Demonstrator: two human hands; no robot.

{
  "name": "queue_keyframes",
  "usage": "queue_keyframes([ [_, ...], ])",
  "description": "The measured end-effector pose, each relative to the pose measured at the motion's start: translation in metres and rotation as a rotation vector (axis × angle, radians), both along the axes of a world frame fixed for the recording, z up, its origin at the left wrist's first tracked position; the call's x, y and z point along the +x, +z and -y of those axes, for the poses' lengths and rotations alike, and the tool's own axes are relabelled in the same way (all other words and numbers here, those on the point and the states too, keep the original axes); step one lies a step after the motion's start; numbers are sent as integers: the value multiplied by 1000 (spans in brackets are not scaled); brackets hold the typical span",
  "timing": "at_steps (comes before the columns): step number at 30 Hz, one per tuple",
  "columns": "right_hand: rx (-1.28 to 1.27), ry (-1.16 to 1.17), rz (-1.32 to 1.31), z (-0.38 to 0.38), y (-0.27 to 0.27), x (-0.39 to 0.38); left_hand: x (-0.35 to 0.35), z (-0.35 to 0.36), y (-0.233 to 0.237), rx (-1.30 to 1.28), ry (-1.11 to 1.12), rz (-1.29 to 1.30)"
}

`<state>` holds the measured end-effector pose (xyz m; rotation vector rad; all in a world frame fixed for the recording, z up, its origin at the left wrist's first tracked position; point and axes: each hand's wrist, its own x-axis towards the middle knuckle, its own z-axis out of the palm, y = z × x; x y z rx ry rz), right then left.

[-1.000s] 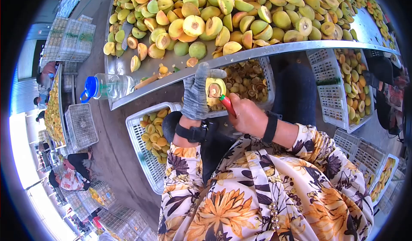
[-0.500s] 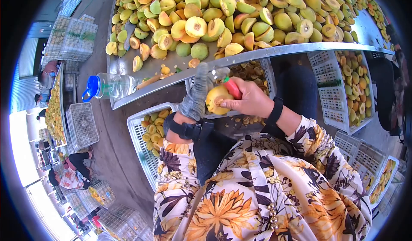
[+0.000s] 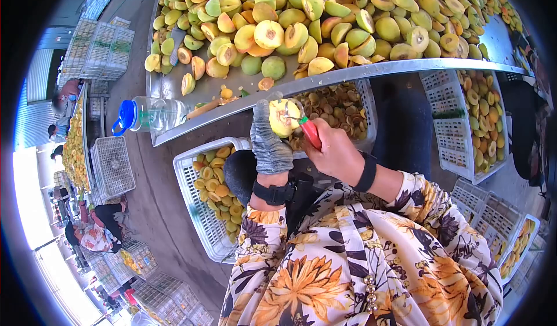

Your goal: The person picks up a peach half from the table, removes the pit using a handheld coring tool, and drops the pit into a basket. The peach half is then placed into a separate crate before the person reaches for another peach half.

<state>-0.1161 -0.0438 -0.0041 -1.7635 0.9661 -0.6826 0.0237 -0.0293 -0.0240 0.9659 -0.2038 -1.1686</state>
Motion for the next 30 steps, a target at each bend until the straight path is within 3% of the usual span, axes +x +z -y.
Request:
queue_keyframes([
  [8, -7, 99, -83, 1, -5, -7, -6, -1, -6, -55, -23, 172],
  [19, 132, 40, -90, -14, -1, -9, -26, 8, -6, -118, 37, 339],
  [26, 62, 204, -168, -5, -13, -10, 2, 11, 6, 94, -334, 332],
  [30, 10, 202, -148, 1, -22, -7, 3, 10, 0, 84, -278, 269],
])
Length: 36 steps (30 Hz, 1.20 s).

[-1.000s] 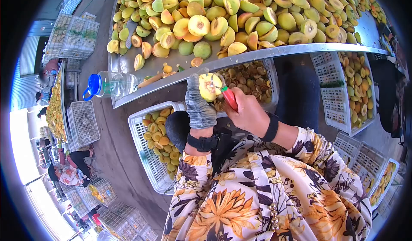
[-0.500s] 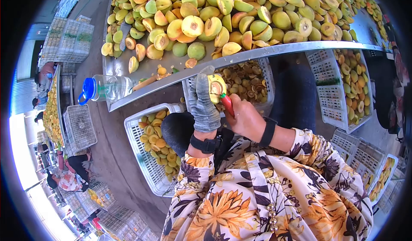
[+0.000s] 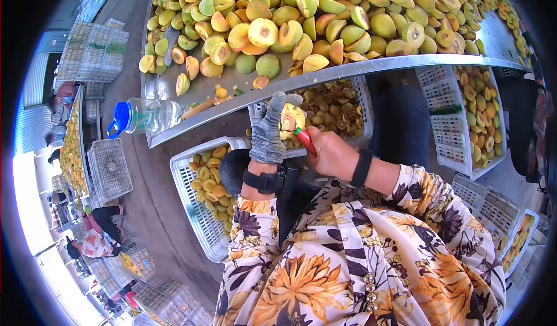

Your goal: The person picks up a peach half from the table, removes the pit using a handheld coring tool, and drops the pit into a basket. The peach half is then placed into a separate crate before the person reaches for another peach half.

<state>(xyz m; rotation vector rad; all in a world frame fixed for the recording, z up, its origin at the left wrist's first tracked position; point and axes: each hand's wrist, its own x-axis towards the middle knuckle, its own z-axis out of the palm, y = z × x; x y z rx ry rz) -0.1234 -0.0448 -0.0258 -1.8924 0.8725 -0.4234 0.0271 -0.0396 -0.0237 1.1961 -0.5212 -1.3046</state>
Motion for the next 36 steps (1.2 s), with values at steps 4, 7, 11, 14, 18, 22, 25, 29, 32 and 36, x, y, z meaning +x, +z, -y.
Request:
queue_keyframes([
  [4, 96, 33, 61, 7, 2, -7, 2, 4, 3, 7, 1, 8],
  [7, 145, 4, 95, 10, 14, -7, -2, 6, -2, -142, 92, -201],
  [11, 312, -129, 134, -6, 15, 0, -21, 3, -6, -181, 274, -188],
  [14, 208, -133, 149, -10, 6, 3, -21, 6, -2, -104, 309, -158],
  [18, 59, -49, 60, -5, 4, 1, -3, 7, -4, 59, 130, -344],
  [22, 96, 5, 53, -1, 7, -1, -5, 7, -3, 3, 103, -264],
  [25, 166, 10, 91, -1, 8, -2, -11, 7, 8, -83, 182, -119],
  [29, 169, 37, 91, -5, 8, -4, 7, 5, 12, 21, -203, -88],
  [32, 379, 78, 68, 0, 27, -8, 3, 4, 14, -17, -188, -88],
  [36, 940, 184, 105, 12, 39, -12, 0, 1, 10, -95, -84, 2],
])
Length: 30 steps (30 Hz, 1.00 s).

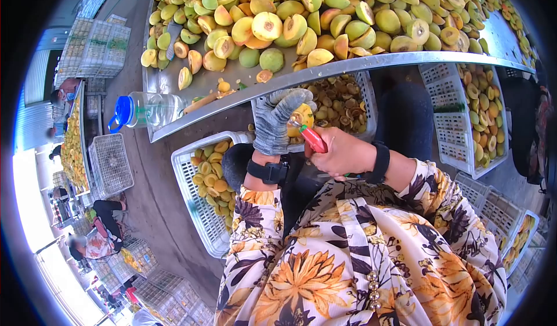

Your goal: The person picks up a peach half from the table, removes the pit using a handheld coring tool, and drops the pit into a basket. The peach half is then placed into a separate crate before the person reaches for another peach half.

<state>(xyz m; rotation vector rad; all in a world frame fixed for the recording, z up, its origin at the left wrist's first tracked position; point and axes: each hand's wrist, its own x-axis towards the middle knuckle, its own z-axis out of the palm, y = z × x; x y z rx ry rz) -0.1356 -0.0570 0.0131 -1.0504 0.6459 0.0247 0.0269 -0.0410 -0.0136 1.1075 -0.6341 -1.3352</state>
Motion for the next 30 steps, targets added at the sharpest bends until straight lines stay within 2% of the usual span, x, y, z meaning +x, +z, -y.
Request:
queue_keyframes([
  [1, 0, 0, -1, 0, 1, 0, 2, 0, 1, 0, 0, -1],
  [3, -147, 31, -7, -1, 2, 2, 6, 0, 3, 67, -137, -138],
  [7, -347, 27, -32, -3, 0, 5, 8, 1, 1, 35, -122, -165],
  [9, 355, 48, 52, 4, 15, 4, 3, -1, 7, -43, -6, 12],
  [10, 357, 51, 51, 3, 13, 3, 0, -1, 8, -53, 32, 87],
  [13, 478, 30, 110, -2, 3, 4, 0, -2, -3, -11, 25, 43],
  [14, 326, 30, 58, -4, -1, 5, 0, -1, -3, -11, 22, 43],
  [15, 176, 32, 3, -5, -2, 5, -1, -2, -3, 10, 3, -119],
  [16, 177, 33, 1, -4, 0, 4, -2, -2, -3, 29, -15, -281],
  [17, 322, 36, 47, -1, 5, 3, -1, -1, -3, 44, -32, -443],
  [18, 469, 42, 92, -1, 7, 3, 0, -2, 0, 64, -47, -398],
  [19, 472, 47, 90, -3, 6, 3, 1, -4, -2, 66, -42, -399],
  [21, 291, 9, 38, -6, 2, 5, 1, -2, -2, 3, -45, -119],
  [22, -159, -5, -11, -10, 2, 6, -1, 0, -2, -31, -21, -104],
  [23, -157, -8, -10, -12, -6, 5, -3, 0, -1, -28, -25, -103],
  [25, -482, -29, 99, -12, -26, 5, -6, 1, 5, 11, 55, -343],
  [26, -480, -25, 98, -8, -17, 4, -5, 0, 7, 11, 59, -345],
  [28, 575, 61, 143, 3, 7, 3, 0, -2, 10, 56, 0, -349],
  [30, 552, 58, 162, 1, 4, 1, 0, -3, 11, 49, -43, -273],
])
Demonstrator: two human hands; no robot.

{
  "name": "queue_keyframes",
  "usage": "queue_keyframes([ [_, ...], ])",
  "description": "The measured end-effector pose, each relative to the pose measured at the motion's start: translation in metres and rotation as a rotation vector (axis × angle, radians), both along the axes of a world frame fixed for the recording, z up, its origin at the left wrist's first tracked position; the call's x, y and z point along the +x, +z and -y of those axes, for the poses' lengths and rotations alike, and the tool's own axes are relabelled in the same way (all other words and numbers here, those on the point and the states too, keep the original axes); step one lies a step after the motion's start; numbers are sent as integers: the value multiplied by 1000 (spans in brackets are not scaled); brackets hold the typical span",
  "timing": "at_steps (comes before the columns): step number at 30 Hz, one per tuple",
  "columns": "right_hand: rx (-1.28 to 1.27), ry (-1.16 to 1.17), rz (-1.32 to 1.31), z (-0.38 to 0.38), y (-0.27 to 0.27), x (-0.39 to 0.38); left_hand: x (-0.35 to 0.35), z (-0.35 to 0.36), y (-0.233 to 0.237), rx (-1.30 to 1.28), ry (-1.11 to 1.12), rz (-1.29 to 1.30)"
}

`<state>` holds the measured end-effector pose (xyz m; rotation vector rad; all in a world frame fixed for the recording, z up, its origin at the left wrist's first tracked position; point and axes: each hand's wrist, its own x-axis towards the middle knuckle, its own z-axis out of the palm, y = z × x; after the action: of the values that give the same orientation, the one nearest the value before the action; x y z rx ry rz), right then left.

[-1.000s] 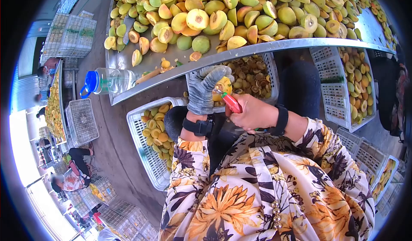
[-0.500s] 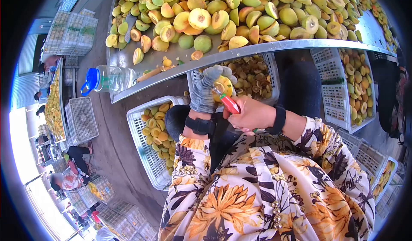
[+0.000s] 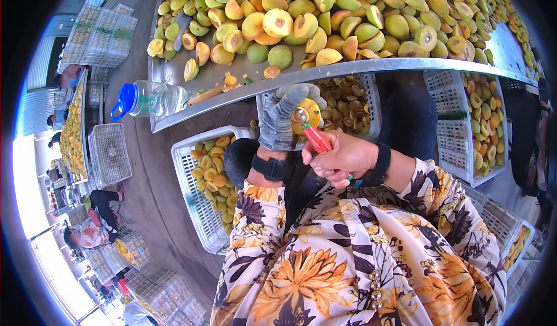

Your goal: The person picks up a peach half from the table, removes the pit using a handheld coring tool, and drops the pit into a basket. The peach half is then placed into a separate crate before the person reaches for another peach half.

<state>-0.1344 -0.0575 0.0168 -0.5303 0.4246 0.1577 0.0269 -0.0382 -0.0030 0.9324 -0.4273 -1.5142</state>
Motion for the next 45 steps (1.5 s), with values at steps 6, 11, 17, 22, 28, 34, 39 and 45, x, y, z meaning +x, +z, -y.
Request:
queue_keyframes([
  [6, -987, -199, -102, -10, -16, 7, 4, 8, -12, -18, -49, 71],
  [11, -658, -30, -153, 4, -13, 10, -3, 6, -6, 3, 87, -107],
  [17, -847, -68, -269, -5, -25, 14, -2, 5, -30, 148, 289, 47],
  [22, -1628, -458, -82, -15, -62, 14, -5, 7, -40, 122, 374, 130],
  [28, -362, -56, -218, -7, -16, 10, -6, 3, -31, 55, 365, 104],
  [34, -873, -102, -269, -13, -13, 16, -6, 2, -23, 90, 229, 15],
  [39, -455, -23, -209, -10, -13, 14, -7, -2, -4, 32, 141, -119],
  [45, -324, 56, -154, -4, -4, 15, 0, 3, 2, -125, 144, 184],
])
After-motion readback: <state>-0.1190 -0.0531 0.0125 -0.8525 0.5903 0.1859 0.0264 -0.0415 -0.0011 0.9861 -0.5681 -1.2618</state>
